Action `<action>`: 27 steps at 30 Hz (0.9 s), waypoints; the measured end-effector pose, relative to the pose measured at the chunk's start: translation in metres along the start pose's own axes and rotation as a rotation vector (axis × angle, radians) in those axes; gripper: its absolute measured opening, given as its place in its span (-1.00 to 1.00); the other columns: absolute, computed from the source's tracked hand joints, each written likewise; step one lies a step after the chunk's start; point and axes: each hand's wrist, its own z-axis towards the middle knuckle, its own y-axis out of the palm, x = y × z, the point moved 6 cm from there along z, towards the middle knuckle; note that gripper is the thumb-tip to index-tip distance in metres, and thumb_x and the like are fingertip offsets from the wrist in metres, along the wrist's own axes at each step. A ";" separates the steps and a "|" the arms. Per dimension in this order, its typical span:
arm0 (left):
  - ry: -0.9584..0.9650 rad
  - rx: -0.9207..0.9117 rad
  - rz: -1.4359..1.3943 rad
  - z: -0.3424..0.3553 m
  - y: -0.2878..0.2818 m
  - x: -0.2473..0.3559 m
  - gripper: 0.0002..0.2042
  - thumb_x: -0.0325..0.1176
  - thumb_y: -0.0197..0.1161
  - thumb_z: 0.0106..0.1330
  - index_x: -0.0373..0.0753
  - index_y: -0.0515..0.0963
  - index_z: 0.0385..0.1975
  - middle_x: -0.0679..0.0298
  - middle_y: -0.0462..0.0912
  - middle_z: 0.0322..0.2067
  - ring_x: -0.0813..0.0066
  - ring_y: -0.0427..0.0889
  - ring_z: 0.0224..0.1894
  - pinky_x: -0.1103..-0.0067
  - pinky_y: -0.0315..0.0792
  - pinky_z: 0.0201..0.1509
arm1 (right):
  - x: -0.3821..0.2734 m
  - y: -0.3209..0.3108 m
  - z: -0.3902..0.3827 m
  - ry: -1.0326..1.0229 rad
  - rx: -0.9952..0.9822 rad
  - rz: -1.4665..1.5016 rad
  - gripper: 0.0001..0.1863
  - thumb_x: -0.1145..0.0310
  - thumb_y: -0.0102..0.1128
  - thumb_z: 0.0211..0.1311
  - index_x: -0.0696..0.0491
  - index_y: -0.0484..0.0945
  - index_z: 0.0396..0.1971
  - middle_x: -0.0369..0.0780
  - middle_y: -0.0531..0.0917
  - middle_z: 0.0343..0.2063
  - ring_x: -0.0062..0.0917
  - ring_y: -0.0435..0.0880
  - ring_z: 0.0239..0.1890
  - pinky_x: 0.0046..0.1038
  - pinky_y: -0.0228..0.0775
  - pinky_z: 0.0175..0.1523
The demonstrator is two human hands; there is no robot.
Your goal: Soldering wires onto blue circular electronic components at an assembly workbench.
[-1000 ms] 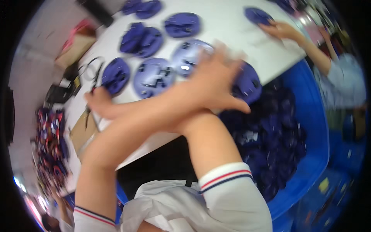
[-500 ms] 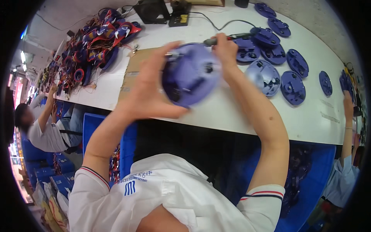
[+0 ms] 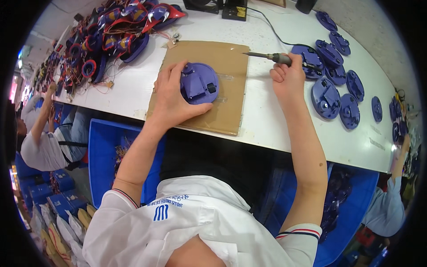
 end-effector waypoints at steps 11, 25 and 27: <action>0.302 0.034 -0.310 -0.019 -0.034 -0.019 -0.16 -0.03 0.41 -0.20 -0.12 0.28 0.19 0.14 0.33 0.16 0.17 0.28 0.20 0.18 -0.04 0.29 | -0.014 -0.009 -0.027 0.086 -0.120 0.062 -0.84 0.35 0.04 0.21 0.11 0.43 -0.49 -0.45 0.17 -0.82 -0.80 -0.06 -0.83 -0.74 -0.26 -0.81; -1.008 0.176 0.435 -0.404 -0.065 -0.354 -0.69 -0.21 -0.09 0.32 -0.31 0.52 -0.36 0.03 0.58 -0.45 -0.04 0.52 -0.41 0.27 0.38 -0.30 | -0.010 -0.016 0.007 -0.091 0.159 -0.351 -0.80 0.41 0.02 0.20 0.10 0.30 -0.60 -0.38 0.15 -0.75 -0.75 -0.06 -0.79 -0.69 -0.22 -0.75; -0.940 0.145 0.300 -0.394 -0.033 -0.341 -0.73 -0.23 -0.05 0.29 -0.28 0.53 -0.35 0.05 0.59 -0.43 -0.03 0.53 -0.39 0.29 0.39 -0.28 | -0.017 -0.029 0.022 -0.007 -0.005 -0.273 -0.79 0.41 0.02 0.20 0.09 0.29 -0.60 -0.37 0.16 -0.74 -0.74 -0.06 -0.79 -0.69 -0.22 -0.75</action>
